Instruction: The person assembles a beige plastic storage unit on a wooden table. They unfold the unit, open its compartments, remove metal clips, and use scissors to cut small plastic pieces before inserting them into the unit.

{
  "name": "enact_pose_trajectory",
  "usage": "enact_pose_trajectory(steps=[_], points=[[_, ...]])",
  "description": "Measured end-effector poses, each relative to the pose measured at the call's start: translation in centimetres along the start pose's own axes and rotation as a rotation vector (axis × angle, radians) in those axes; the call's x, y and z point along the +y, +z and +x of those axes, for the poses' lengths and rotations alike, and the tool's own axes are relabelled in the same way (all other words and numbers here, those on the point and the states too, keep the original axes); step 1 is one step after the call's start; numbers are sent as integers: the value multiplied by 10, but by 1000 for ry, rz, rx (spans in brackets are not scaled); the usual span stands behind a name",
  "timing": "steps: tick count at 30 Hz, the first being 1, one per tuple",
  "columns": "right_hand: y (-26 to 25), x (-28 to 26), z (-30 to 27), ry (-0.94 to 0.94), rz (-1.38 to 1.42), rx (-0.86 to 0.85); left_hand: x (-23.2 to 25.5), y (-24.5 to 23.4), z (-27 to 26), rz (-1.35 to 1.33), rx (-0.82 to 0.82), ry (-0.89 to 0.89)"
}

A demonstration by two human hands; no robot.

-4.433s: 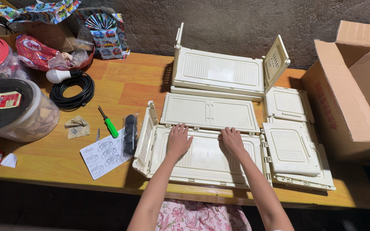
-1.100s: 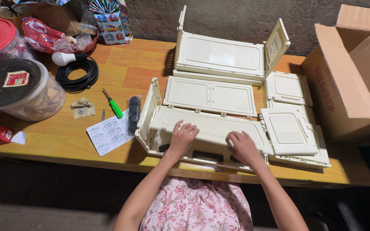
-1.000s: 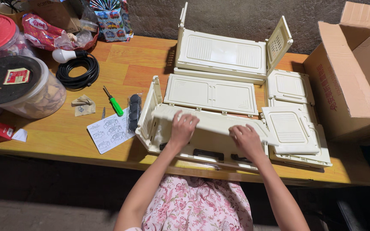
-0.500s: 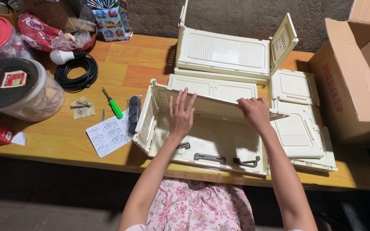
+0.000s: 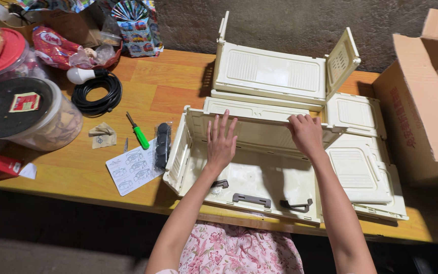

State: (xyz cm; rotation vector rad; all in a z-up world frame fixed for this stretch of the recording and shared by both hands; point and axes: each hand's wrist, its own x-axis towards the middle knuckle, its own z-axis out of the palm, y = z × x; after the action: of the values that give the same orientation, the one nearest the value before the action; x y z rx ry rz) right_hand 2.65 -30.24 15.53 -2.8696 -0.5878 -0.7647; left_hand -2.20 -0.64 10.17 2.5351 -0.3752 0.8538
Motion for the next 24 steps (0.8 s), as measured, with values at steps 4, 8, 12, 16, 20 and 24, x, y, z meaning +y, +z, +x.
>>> enact_pose_trajectory(steps=[4, 8, 12, 16, 20, 24], points=[[-5, -12, -6, 36, -85, -14, -1, -2, 0, 64, -9, -10], [-4, -17, -7, 5, -107, 117, -6, 3, -1, 103, -9, 6], [-7, -19, -20, 67, -95, 126, -10, 6, -12, 118, 41, 32], [-8, -19, -34, 44, -136, 102, -15, 18, -16, 88, -20, 4], [-7, -22, -41, 20, -145, 166, -15, 21, -20, 81, -54, -23], [-9, -18, -53, 57, -191, 95, -11, 13, -24, 70, -42, -22]])
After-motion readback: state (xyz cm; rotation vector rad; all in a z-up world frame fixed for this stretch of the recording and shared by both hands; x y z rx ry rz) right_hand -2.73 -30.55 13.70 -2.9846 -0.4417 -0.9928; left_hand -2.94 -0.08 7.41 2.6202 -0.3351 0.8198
